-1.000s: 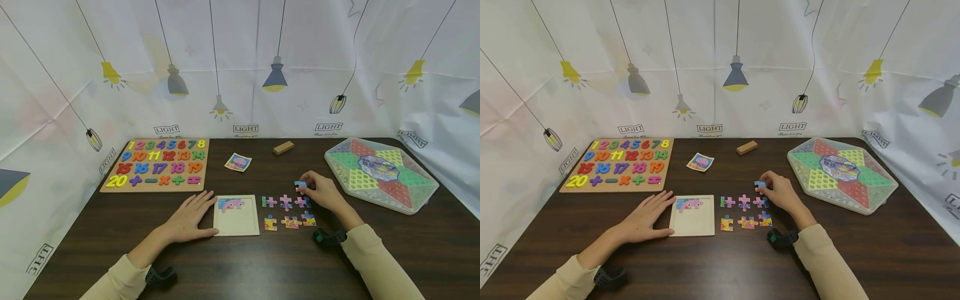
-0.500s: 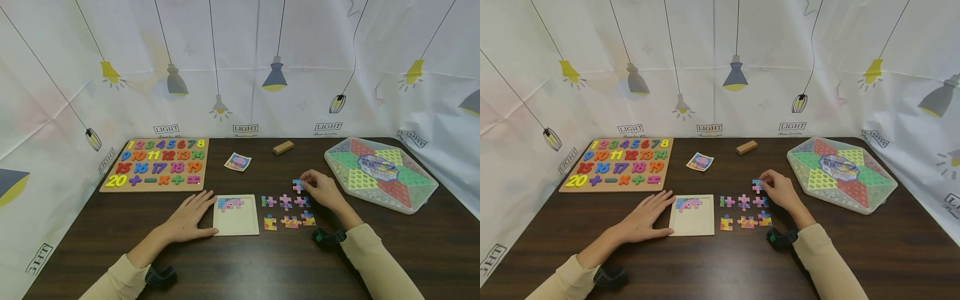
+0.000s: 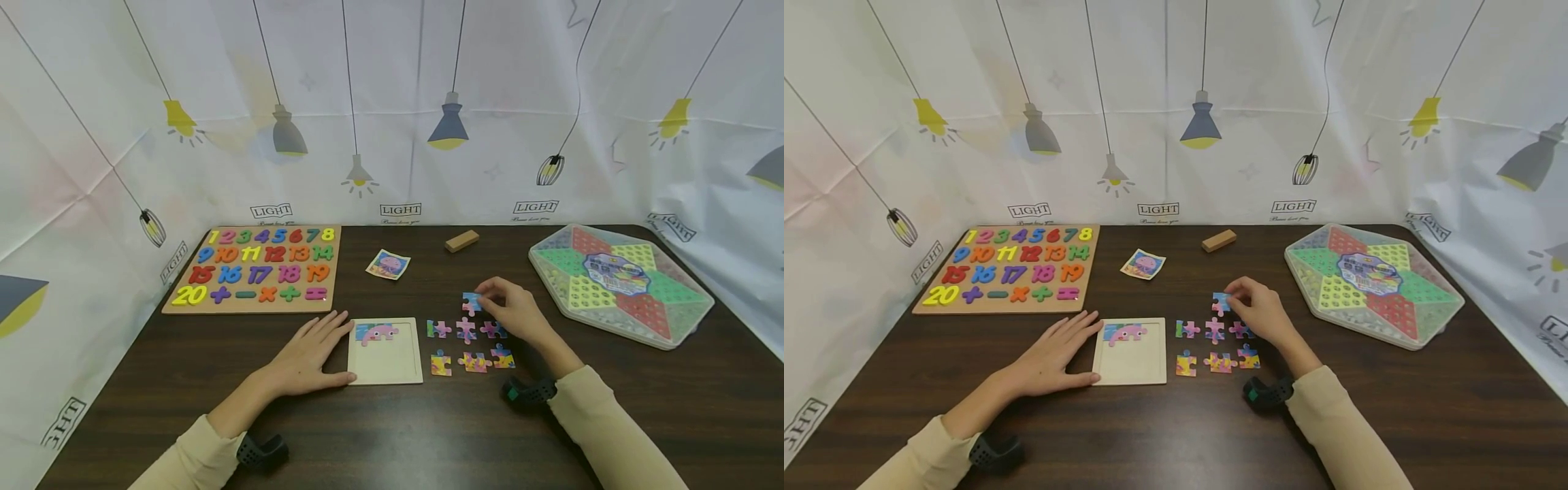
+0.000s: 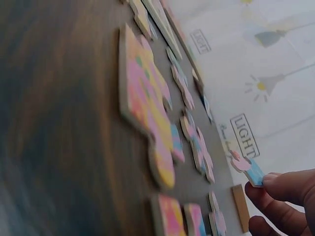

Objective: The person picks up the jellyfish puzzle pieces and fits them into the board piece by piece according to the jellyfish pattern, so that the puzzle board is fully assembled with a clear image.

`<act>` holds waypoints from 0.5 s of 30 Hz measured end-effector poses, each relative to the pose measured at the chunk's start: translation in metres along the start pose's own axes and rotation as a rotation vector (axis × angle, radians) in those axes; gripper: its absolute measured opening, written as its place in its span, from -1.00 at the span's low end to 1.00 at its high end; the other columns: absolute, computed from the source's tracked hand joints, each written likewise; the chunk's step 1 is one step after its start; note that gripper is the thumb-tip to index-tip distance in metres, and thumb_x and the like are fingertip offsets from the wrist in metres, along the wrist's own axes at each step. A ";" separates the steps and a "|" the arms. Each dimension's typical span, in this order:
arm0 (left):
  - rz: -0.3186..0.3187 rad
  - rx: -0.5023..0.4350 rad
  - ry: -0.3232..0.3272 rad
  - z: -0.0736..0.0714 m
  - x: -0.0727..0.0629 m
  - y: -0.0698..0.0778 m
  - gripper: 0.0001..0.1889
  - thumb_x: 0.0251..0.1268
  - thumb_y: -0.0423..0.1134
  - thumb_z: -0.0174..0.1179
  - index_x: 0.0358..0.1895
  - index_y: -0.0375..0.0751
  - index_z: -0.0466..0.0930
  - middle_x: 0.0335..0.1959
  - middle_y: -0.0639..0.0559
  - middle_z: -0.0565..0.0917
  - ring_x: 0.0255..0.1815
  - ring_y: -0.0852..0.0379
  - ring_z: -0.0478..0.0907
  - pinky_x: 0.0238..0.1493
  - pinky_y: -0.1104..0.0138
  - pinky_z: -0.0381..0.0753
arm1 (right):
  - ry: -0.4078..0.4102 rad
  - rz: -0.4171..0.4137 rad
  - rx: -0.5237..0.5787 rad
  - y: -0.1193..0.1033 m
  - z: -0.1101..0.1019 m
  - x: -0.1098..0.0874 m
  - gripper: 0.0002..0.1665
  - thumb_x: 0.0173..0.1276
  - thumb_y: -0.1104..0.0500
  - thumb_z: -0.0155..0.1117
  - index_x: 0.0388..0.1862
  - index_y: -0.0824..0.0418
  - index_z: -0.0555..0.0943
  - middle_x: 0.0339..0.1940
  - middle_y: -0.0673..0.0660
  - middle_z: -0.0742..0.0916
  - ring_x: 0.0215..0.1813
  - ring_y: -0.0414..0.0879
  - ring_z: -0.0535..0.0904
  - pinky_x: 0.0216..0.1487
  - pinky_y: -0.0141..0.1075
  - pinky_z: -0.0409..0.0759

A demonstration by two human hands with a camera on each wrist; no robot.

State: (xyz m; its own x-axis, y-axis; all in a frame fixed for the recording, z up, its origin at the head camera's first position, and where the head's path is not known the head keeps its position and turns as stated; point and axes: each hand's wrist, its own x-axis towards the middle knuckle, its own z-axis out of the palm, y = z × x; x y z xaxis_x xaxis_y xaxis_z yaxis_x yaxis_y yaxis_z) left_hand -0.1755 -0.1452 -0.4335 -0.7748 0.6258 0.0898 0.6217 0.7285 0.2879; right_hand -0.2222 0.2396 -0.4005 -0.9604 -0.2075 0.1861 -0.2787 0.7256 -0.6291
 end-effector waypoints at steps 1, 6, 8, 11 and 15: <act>0.000 -0.001 0.001 0.000 0.000 0.000 -0.04 0.07 0.48 -0.14 0.44 -0.08 -0.01 0.46 -0.02 -0.02 0.45 0.02 -0.16 0.35 0.03 -0.14 | 0.000 -0.002 0.008 -0.001 0.001 0.000 -0.82 0.31 0.21 0.18 -0.12 0.22 0.54 -0.31 0.13 0.66 -0.30 -0.05 0.54 -0.32 -0.22 0.47; -0.012 -0.001 0.000 -0.001 0.000 0.000 -0.04 0.06 0.48 -0.14 0.44 -0.08 -0.01 0.46 -0.01 -0.02 0.45 0.03 -0.17 0.35 0.04 -0.15 | -0.020 -0.021 0.057 -0.010 0.009 0.001 -0.83 0.31 0.23 0.18 -0.12 0.21 0.54 -0.35 0.10 0.65 -0.40 -0.09 0.50 -0.42 -0.26 0.48; -0.014 -0.003 -0.003 -0.001 -0.001 0.000 -0.03 0.06 0.48 -0.14 0.44 -0.08 -0.01 0.46 -0.01 -0.03 0.45 0.04 -0.18 0.35 0.04 -0.16 | -0.029 -0.031 0.066 -0.012 0.012 0.001 -0.83 0.31 0.24 0.18 -0.13 0.21 0.54 -0.36 0.08 0.65 -0.44 -0.11 0.49 -0.45 -0.28 0.47; -0.013 -0.009 -0.004 -0.001 -0.001 0.000 -0.04 0.06 0.48 -0.13 0.44 -0.08 -0.01 0.46 -0.01 -0.03 0.45 0.05 -0.18 0.35 0.04 -0.16 | -0.036 -0.046 0.070 -0.016 0.018 0.001 -0.84 0.30 0.24 0.19 -0.15 0.20 0.55 -0.38 0.05 0.64 -0.45 -0.13 0.48 -0.45 -0.29 0.45; -0.006 -0.008 0.000 0.001 0.000 0.000 -0.04 0.07 0.48 -0.14 0.44 -0.08 -0.01 0.46 -0.01 -0.03 0.45 0.05 -0.18 0.35 0.04 -0.16 | -0.043 -0.064 0.076 -0.021 0.025 0.001 -0.84 0.28 0.26 0.21 -0.15 0.21 0.55 -0.39 0.04 0.63 -0.42 -0.13 0.47 -0.40 -0.26 0.44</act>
State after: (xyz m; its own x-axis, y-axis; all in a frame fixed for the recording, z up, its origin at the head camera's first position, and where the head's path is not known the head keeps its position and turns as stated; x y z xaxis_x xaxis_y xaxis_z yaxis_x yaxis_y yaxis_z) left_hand -0.1753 -0.1449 -0.4342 -0.7788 0.6212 0.0876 0.6157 0.7301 0.2965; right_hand -0.2174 0.2083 -0.4060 -0.9396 -0.2810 0.1957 -0.3371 0.6587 -0.6726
